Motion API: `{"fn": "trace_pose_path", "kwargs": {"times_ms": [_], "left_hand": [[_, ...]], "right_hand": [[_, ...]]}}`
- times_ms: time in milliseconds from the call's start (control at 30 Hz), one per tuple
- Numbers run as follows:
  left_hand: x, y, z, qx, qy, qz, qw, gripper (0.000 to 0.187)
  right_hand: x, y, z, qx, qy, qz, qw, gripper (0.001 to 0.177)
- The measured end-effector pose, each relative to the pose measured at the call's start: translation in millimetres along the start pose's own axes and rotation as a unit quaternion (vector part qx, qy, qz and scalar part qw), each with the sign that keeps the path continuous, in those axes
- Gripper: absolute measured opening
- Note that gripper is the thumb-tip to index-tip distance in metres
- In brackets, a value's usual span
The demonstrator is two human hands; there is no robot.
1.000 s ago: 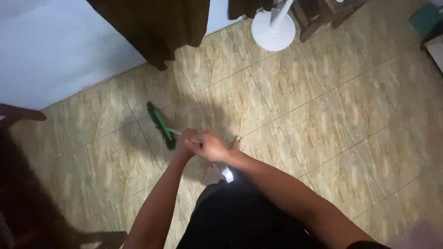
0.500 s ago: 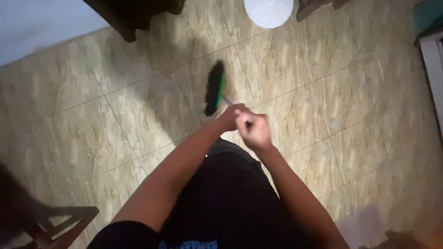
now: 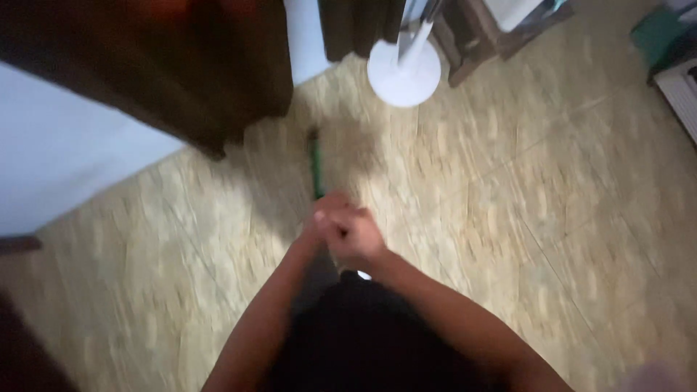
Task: Sweep the floor using a broom.
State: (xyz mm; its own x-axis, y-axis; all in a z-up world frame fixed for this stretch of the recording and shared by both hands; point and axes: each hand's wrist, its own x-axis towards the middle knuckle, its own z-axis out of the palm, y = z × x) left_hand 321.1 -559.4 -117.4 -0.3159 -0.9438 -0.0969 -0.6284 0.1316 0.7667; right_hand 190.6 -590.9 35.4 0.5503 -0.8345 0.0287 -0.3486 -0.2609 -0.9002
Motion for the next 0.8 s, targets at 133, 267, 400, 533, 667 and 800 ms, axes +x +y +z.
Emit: {"fn": "trace_pose_path", "kwargs": {"times_ms": [133,267,400,533,667,800], "left_hand": [[19,-64,-34,0.044,0.060,0.045,0.996,0.020],[21,-89,-56,0.046,0.087,0.069,0.993,0.021],[95,-140,-104,0.069,0.139,0.129,0.979,0.022],[137,-185,-82,0.042,0.163,0.169,0.971,0.024],[176,-205,-8,0.013,0.109,0.217,0.970,0.025],[203,-153,38,-0.036,-0.045,0.183,0.981,0.031]], "right_hand": [[56,59,55,0.027,-0.038,-0.099,0.994,0.043],[89,97,102,0.076,-0.100,-0.117,0.985,0.032],[152,98,75,0.079,-0.128,-0.100,0.984,0.032],[185,133,55,-0.018,-0.098,-0.022,0.995,0.037],[162,173,34,-0.018,0.075,-0.045,0.996,0.023],[138,108,-43,0.014,0.175,0.204,0.963,0.032]]}}
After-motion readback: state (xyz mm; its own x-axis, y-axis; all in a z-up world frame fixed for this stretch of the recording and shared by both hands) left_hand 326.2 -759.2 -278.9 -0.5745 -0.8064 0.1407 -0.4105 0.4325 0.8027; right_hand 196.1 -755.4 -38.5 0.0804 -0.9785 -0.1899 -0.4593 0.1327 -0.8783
